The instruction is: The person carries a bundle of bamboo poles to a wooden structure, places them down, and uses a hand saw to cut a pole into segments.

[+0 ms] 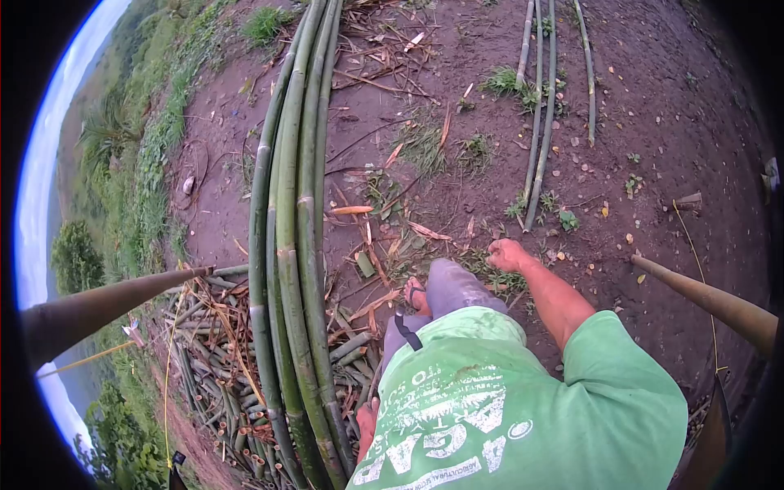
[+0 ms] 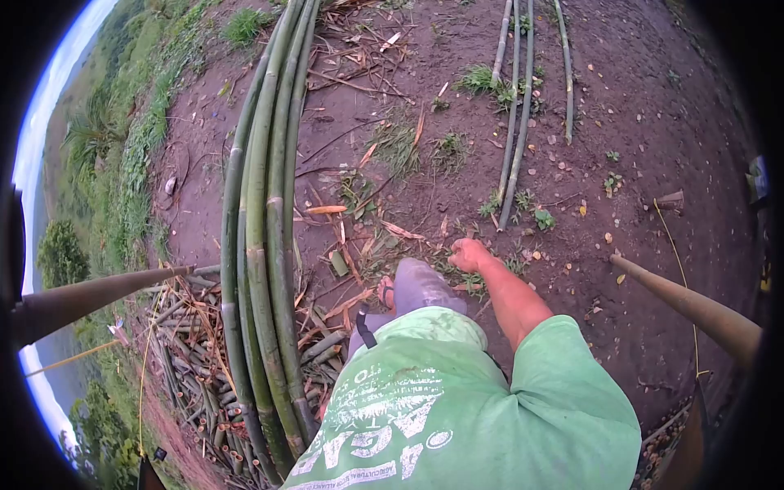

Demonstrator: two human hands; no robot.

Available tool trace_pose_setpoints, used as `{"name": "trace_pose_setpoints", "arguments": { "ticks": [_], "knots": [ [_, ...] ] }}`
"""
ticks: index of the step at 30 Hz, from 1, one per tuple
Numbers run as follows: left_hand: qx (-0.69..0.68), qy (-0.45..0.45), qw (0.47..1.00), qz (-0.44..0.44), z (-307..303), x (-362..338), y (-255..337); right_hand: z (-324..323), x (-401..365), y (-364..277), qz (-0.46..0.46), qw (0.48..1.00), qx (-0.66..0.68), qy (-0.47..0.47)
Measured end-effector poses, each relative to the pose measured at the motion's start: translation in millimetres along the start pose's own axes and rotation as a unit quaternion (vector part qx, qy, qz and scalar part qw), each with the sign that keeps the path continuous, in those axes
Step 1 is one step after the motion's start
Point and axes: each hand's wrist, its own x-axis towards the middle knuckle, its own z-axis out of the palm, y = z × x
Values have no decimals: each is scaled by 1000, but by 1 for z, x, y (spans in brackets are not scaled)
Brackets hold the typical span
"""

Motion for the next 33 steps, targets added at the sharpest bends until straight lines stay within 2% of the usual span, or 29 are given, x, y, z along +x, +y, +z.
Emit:
{"name": "trace_pose_setpoints", "arguments": {
  "ticks": [1, 3, 7, 9, 10, 12, 13, 14, 15, 16, 17, 18, 19, 20, 21, 24, 27, 31, 33],
  "knots": [
    [-1, 18, 996, 85, -38, 8, 30, 3, -7, -1, 2, 999, 48, 14],
    [29, 35, 997, 62, -111, 10, 118, -5, -10, -6, -4, 990, 131, 57],
    [-19, 66, 988, 142, -188, 72, 217, 16, 6, 40, 72, 992, 86, 49],
    [-59, 67, 978, 186, -224, 94, 289, 16, 7, 48, 133, 990, 55, -5],
    [-90, 58, 977, 183, -237, 111, 319, 23, 18, 66, 126, 991, 35, -22],
    [-156, 39, 971, 176, -258, 144, 380, 24, 47, 88, 203, 975, 19, -83],
    [-128, 56, 972, 191, -270, 154, 408, 21, 67, 98, 212, 971, -6, -115],
    [-102, 74, 970, 207, -283, 161, 441, 13, 93, 104, 161, 973, -66, -149],
    [-79, 94, 966, 225, -294, 173, 478, -1, 128, 112, 21, 965, -194, -173],
    [-80, 97, 965, 228, -305, 183, 508, -25, 158, 101, -84, 936, -300, -166],
    [-77, 96, 967, 223, -315, 186, 529, -57, 166, 64, -136, 890, -397, -180],
    [-75, 95, 967, 222, -325, 191, 551, -98, 188, 27, -13, 970, -213, -118],
    [-75, 95, 967, 226, -336, 199, 576, -139, 209, -10, 73, 997, 2, -13],
    [-109, 74, 971, 198, -348, 199, 603, -182, 227, -51, 102, 984, 125, 82],
    [-111, 80, 968, 211, -355, 209, 619, -213, 259, -72, 79, 955, 255, 132],
    [-129, 92, 960, 229, -374, 250, 653, -352, 268, -198, -21, 949, 234, 211],
    [-134, 94, 957, 238, -396, 277, 714, -430, 298, -260, -75, 948, 160, 263],
    [-218, 33, 958, 184, -418, 349, 787, -474, 333, -323, -54, 965, 107, 235],
    [-229, 23, 954, 195, -438, 373, 841, -473, 370, -335, -42, 978, 71, 193]
  ]
}}
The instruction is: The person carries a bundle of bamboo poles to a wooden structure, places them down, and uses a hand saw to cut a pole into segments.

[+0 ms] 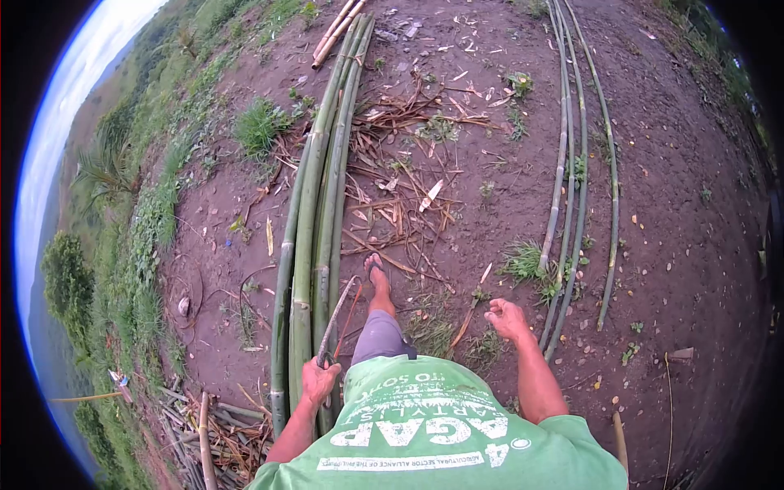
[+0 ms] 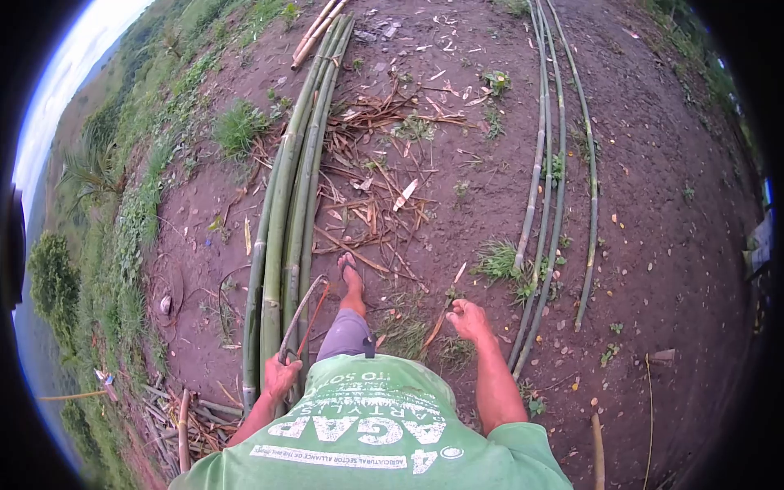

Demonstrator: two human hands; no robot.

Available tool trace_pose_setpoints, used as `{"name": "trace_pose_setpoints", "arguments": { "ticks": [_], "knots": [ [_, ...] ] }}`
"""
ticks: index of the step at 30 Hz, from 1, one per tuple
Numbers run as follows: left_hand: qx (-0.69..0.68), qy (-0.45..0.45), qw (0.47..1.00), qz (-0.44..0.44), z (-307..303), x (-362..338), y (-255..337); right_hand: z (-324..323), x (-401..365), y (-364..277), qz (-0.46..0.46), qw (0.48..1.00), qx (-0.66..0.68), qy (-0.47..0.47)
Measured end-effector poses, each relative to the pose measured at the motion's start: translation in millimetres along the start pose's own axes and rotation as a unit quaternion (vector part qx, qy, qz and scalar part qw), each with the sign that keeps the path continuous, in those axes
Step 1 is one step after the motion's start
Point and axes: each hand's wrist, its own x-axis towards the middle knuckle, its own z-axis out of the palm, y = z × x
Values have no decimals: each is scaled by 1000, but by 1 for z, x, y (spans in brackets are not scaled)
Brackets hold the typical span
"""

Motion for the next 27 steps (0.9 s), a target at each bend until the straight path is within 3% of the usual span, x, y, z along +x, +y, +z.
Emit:
{"name": "trace_pose_setpoints", "arguments": {
  "ticks": [5, 6, 7, 10, 11, 12, 14, 16, 19, 21, 23, 27],
  "knots": [
    [30, -12, 997, 66, 3, 181, 66, 73, 82, 51, 149, 977, 22, -153],
    [34, -15, 996, 78, 3, 211, 86, 60, 92, 35, 179, 959, -36, -219],
    [50, -10, 998, 35, -7, 229, 132, 42, 91, 16, 212, 928, -95, -291],
    [44, 17, 996, 79, -27, 303, 205, -9, 139, -35, 188, 901, -176, -351],
    [47, 24, 995, 86, -36, 322, 234, -15, 157, -35, 227, 949, -35, -216],
    [49, 29, 994, 97, -43, 343, 264, -25, 175, -58, 259, 957, 108, -67],
    [59, 52, 987, 143, -51, 393, 309, -61, 222, -123, 296, 925, 235, 45],
    [50, 80, 976, 194, -49, 446, 341, -75, 277, -146, 240, 937, 244, 70],
    [4, 93, 966, 240, -40, 504, 393, -86, 358, -167, 146, 982, 123, 0],
    [-106, 69, 962, 244, -28, 535, 438, -89, 404, -181, 119, 986, 107, -35],
    [-108, 74, 961, 244, -15, 579, 474, -94, 449, -196, 117, 984, 92, -94],
    [-173, 36, 962, 206, 14, 684, 540, -120, 555, -240, 108, 970, -93, -198]
  ]
}}
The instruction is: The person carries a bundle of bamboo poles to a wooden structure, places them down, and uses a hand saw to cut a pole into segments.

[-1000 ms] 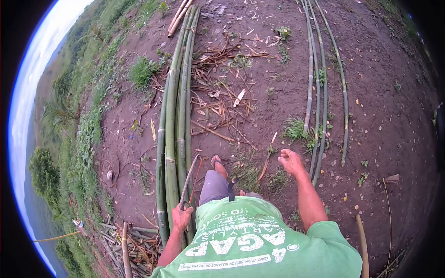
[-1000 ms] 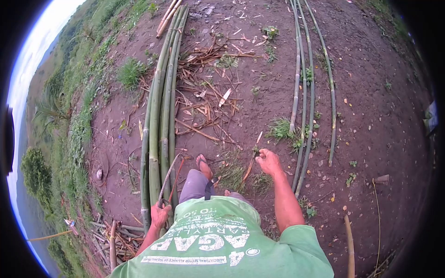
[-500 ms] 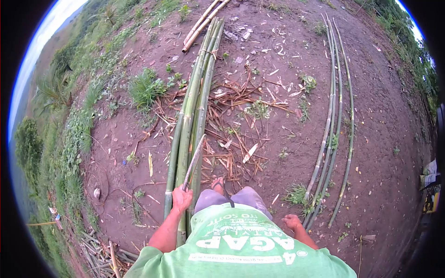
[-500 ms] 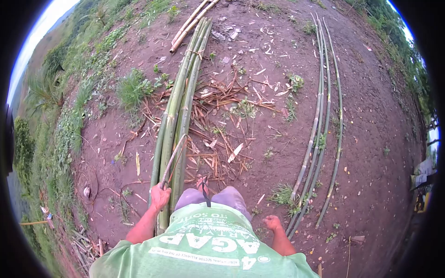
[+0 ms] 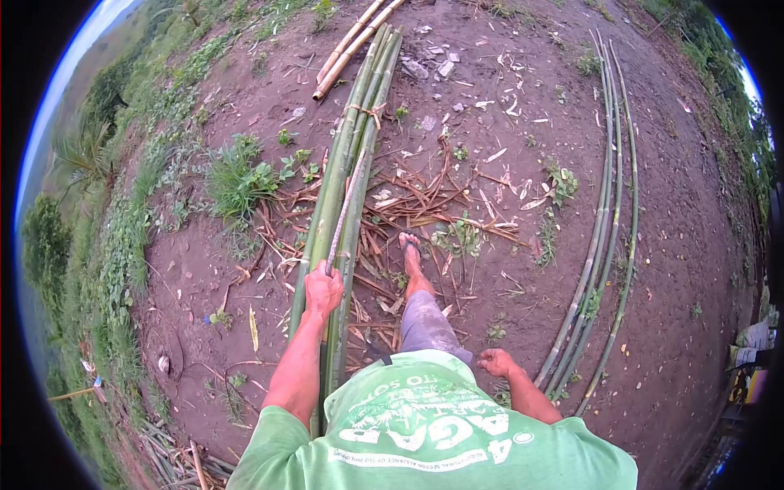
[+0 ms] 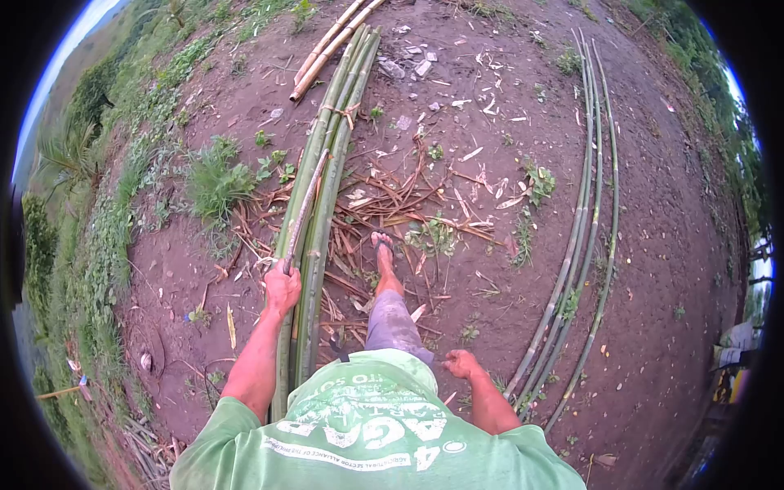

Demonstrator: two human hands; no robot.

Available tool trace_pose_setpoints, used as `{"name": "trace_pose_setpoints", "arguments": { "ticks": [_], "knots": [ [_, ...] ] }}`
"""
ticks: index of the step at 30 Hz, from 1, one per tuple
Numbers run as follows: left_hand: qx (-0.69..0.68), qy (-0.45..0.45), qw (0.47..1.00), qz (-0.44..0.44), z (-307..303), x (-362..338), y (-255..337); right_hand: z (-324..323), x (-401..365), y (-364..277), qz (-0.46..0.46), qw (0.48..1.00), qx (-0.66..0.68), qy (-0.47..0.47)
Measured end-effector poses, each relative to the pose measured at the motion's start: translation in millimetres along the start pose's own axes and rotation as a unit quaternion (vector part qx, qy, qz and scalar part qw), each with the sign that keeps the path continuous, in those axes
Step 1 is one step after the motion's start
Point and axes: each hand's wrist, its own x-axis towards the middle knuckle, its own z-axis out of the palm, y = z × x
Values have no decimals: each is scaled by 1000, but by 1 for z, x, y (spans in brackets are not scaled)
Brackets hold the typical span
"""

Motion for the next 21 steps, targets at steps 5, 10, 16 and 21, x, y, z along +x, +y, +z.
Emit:
{"name": "trace_pose_setpoints", "arguments": {
  "ticks": [5, 10, 16, 21],
  "knots": [
    [212, 41, 976, 22, 80, 185, -4, -115, 133, -41, -9, 998, 56, -16],
    [313, 47, 948, -10, 143, 355, -22, -228, 216, -82, 66, 923, 376, 54],
    [304, 36, 950, -56, 176, 467, -59, -267, 239, -33, 155, 925, 343, 53],
    [346, 29, 935, -67, 191, 585, -126, -266, 239, -25, 221, 905, 364, -13]
  ]
}}
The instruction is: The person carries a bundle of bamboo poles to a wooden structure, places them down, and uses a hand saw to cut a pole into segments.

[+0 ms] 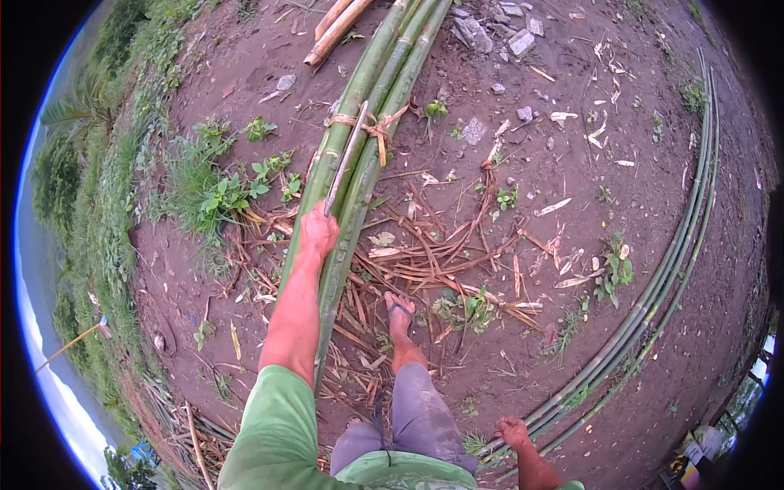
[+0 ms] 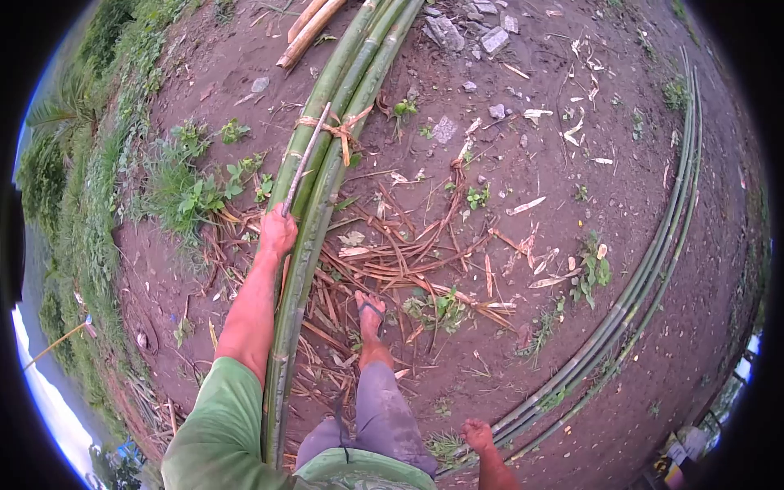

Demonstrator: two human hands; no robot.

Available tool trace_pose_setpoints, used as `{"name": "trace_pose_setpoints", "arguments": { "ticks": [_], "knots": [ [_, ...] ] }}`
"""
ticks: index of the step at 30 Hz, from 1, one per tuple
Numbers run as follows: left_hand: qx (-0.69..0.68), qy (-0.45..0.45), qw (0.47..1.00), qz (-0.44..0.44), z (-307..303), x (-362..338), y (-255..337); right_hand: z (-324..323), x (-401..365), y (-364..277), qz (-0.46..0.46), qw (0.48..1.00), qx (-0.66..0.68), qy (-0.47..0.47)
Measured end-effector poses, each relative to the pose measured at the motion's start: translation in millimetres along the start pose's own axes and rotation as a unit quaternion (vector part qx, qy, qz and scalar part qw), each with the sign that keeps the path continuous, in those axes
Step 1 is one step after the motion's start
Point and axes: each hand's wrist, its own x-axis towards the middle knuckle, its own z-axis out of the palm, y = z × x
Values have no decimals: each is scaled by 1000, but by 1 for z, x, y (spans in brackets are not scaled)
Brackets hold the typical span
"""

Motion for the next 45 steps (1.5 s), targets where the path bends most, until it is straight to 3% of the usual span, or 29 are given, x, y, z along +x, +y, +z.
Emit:
{"name": "trace_pose_setpoints", "arguments": {
  "ticks": [3, 6, 9, 13, 16, 21, 24, 27, 30, 31, 34, 35, 38, 41, 43, 44, 45],
  "knots": [
    [131, -7, 990, 47, 1, 75, 58, 7, -8, -34, 23, 999, -38, 6],
    [129, -7, 988, 88, 10, 96, 52, 10, -3, -63, 39, 999, -18, 25],
    [124, -38, 990, 60, 2, 36, 5, 19, -1, -82, 43, 998, 18, 37],
    [54, 2, 997, 63, -27, -47, -52, 29, 0, -75, 59, 998, 7, 20],
    [66, -34, 997, 0, -38, -29, -49, 27, 3, -72, 76, 994, -69, -20],
    [3, 23, 999, 42, -34, -18, -64, 29, 38, -83, 48, 991, -120, -18],
    [-17, -23, 1000, -5, -50, -16, -48, 32, 58, -120, 20, 984, -177, -22],
    [-149, -15, 989, -5, -29, -21, -63, 16, 91, -140, -50, 977, -205, -40],
    [-87, 20, 996, 20, -27, -33, -43, 27, 76, -179, -103, 984, -145, -4],
    [-99, -31, 994, -34, -29, -33, -38, 35, 65, -196, -110, 986, -124, 16],
    [-34, -10, 999, -8, -38, -16, -15, 33, 73, -183, -125, 982, -142, -1],
    [-25, -26, 999, -2, -32, 7, -3, 32, 77, -172, -146, 977, -153, -26],
    [-29, -29, 999, -7, -24, 57, 50, 17, 84, -147, -85, 945, -310, -62],
    [-3, -11, 1000, 20, -4, 66, 33, 30, 47, -151, -147, 974, -169, -34],
    [-43, -24, 999, 22, -5, 27, 7, 34, 22, -165, -84, 989, -118, -5],
    [0, 24, 997, 73, -11, -6, -4, 34, 15, -168, -50, 995, -91, 8],
    [-67, -23, 997, -36, -22, -42, -11, 24, 22, -152, -91, 993, -72, -11]
  ]
}}
